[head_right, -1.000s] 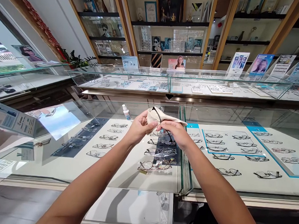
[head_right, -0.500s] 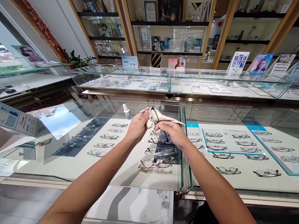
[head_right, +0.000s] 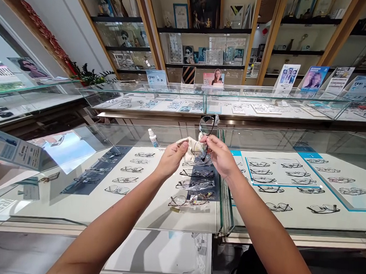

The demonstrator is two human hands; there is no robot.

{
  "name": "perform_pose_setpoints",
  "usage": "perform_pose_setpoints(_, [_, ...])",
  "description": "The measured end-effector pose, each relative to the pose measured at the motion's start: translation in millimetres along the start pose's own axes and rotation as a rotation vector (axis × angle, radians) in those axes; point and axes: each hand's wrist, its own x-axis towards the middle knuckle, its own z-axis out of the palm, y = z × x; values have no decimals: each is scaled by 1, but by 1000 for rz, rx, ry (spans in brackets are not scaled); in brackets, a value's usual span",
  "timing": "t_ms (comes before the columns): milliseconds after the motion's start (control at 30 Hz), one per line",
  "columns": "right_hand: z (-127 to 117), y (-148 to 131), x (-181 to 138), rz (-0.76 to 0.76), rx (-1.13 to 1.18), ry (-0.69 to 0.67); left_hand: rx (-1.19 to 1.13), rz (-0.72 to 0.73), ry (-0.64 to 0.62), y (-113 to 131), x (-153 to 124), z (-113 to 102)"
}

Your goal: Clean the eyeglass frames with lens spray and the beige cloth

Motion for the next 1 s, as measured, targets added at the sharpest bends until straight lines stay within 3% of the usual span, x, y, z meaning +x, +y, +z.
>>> perform_pose_setpoints(400, [14,4,-7,113,121,-104,-73,-69,-173,-4,-9,12])
perform_pose_setpoints(767, [23,11,-8,102,115,-114,-128,-17,-9,-10,-10,20])
perform_pose_setpoints(1000, [15,12,-4,82,149,-37,-96,-77,-257,-11,0,-3])
